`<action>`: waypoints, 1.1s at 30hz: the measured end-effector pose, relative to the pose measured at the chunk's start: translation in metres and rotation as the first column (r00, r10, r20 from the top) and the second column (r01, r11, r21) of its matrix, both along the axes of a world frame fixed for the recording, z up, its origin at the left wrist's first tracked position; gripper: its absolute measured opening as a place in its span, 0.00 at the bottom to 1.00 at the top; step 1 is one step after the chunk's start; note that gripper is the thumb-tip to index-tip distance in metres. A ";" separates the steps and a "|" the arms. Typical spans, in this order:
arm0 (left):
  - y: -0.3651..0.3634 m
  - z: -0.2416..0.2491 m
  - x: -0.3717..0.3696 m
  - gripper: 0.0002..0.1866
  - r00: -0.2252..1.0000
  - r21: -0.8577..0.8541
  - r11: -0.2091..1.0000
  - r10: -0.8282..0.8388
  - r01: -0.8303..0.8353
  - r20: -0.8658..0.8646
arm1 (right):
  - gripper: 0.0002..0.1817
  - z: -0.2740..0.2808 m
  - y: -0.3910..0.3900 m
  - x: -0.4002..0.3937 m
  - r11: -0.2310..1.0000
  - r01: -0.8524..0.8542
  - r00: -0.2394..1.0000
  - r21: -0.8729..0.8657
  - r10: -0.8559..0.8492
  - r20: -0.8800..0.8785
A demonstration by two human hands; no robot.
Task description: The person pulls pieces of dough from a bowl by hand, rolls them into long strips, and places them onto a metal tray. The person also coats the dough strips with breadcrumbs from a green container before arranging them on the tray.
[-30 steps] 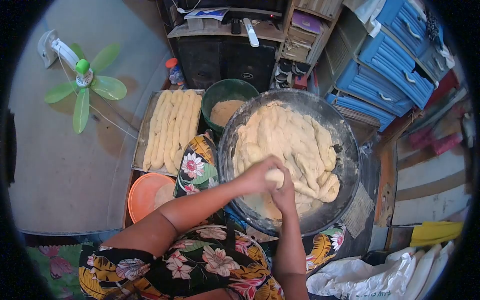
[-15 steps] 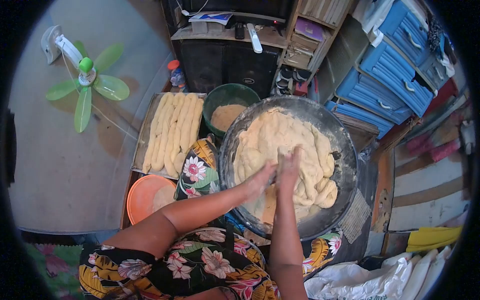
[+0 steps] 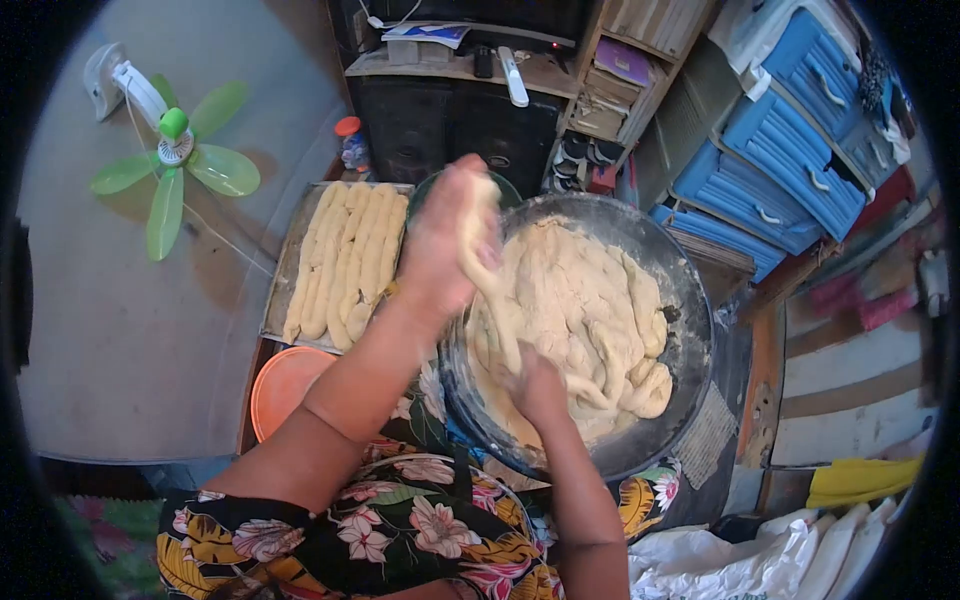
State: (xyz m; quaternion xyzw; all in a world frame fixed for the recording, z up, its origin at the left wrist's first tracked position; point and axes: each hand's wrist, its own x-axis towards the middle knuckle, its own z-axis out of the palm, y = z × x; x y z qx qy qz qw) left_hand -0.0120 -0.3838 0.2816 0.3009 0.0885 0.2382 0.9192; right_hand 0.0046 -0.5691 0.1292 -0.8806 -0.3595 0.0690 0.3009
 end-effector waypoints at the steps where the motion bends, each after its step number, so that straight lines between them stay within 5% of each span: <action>1: 0.020 0.018 -0.006 0.21 0.995 -0.068 0.996 0.055 -0.050 0.082 | 0.32 -0.003 -0.012 0.004 0.992 0.015 0.997 -0.129 -0.025 -0.076; 4: 0.078 0.018 -0.022 0.22 0.934 0.082 0.984 0.124 -0.159 0.334 | 0.27 -0.037 -0.076 0.053 0.961 -0.101 0.995 -0.257 0.092 -0.045; 5: 0.083 0.014 -0.027 0.19 0.961 0.134 0.971 0.166 -0.198 0.222 | 0.25 -0.039 -0.085 0.066 0.965 -0.138 0.989 -0.223 0.121 -0.086; 7: 0.079 -0.011 -0.030 0.13 0.999 0.296 0.954 -0.048 0.044 0.005 | 0.17 0.001 -0.072 0.061 0.959 0.218 0.927 0.179 -0.147 -0.345; 8: 0.070 -0.030 -0.031 0.12 0.956 0.302 0.907 -0.268 0.293 -0.121 | 0.17 0.026 -0.060 0.060 0.962 0.203 0.929 0.183 -0.131 -0.346; 9: 0.057 -0.057 -0.025 0.13 0.881 0.421 0.774 -0.409 0.473 -0.238 | 0.15 0.055 -0.042 0.062 0.909 0.267 0.821 0.319 -0.042 -0.569; 10: 0.049 -0.086 -0.013 0.19 0.690 0.618 0.372 -0.594 0.692 -0.415 | 0.14 0.079 -0.025 0.061 0.835 0.358 0.666 0.418 0.085 -0.741; 12: 0.019 -0.096 -0.023 0.31 0.498 0.499 0.196 -0.630 0.844 -0.596 | 0.14 0.111 0.004 0.049 0.861 0.261 0.685 0.437 0.154 -0.712; 13: 0.023 -0.092 -0.028 0.31 0.512 0.507 0.207 -0.621 0.837 -0.593 | 0.14 0.123 0.017 0.041 0.874 0.176 0.700 0.454 0.213 -0.681; 15: 0.035 -0.079 -0.041 0.43 0.779 0.665 0.449 -0.522 0.597 -0.347 | 0.15 0.136 0.036 0.021 0.868 0.102 0.713 0.486 0.277 -0.644; 16: 0.049 -0.061 -0.049 0.43 0.787 0.669 0.454 -0.512 0.588 -0.344 | 0.15 0.138 0.045 0.013 0.858 0.042 0.718 0.512 0.330 -0.613; 18: 0.087 -0.024 -0.066 0.50 0.846 0.318 0.794 -0.531 0.517 -0.049 | 0.17 0.130 0.061 -0.002 0.851 0.086 0.526 0.519 0.404 -0.749; 19: 0.098 -0.026 -0.067 0.50 0.853 0.317 0.802 -0.520 0.506 -0.046 | 0.17 0.122 0.073 -0.008 0.846 0.085 0.467 0.527 0.433 -0.771; 21: 0.120 -0.040 -0.066 0.46 0.799 0.866 0.187 -0.511 0.463 -0.317 | 0.17 0.121 0.100 -0.021 0.836 0.029 0.382 0.548 0.497 -0.779; 22: 0.129 -0.051 -0.073 0.41 0.592 0.639 0.207 -0.650 0.741 -0.476 | 0.17 0.122 0.113 -0.024 0.836 0.021 0.378 0.548 0.501 -0.779; 24: 0.153 -0.070 -0.101 0.36 0.379 0.458 0.147 -0.797 0.877 -0.470 | 0.18 0.127 0.139 -0.026 0.841 -0.143 0.389 0.522 0.532 -0.752; 26: 0.171 -0.058 -0.143 0.30 0.597 0.546 0.266 -0.508 0.794 -0.621 | 0.20 0.122 0.169 -0.027 0.807 -0.180 0.420 0.563 0.580 -0.698; 28: 0.191 -0.055 -0.187 0.26 0.749 0.532 0.536 -0.365 0.655 -0.553 | 0.26 0.109 0.198 -0.024 0.721 -0.520 0.292 0.459 0.655 -0.697; 29: 0.194 -0.049 -0.211 0.24 0.835 0.460 0.731 -0.277 0.504 -0.475 | 0.27 0.077 0.214 -0.015 0.539 -0.805 0.345 0.249 0.766 -0.542; 30: 0.195 -0.048 -0.235 0.22 0.899 0.354 0.880 -0.160 0.318 -0.409 | 0.25 0.031 0.226 -0.004 0.409 -0.907 0.234 0.099 0.687 -0.687; 32: 0.202 -0.063 -0.269 0.17 0.975 0.173 0.983 0.099 -0.065 -0.197 | 0.22 0.035 0.255 0.002 0.254 -0.965 0.150 0.063 0.734 -0.662; 33: 0.209 -0.070 -0.280 0.17 0.975 0.170 0.983 0.103 -0.070 -0.194 | 0.20 0.040 0.273 0.010 0.336 -0.936 0.142 0.102 0.629 -0.765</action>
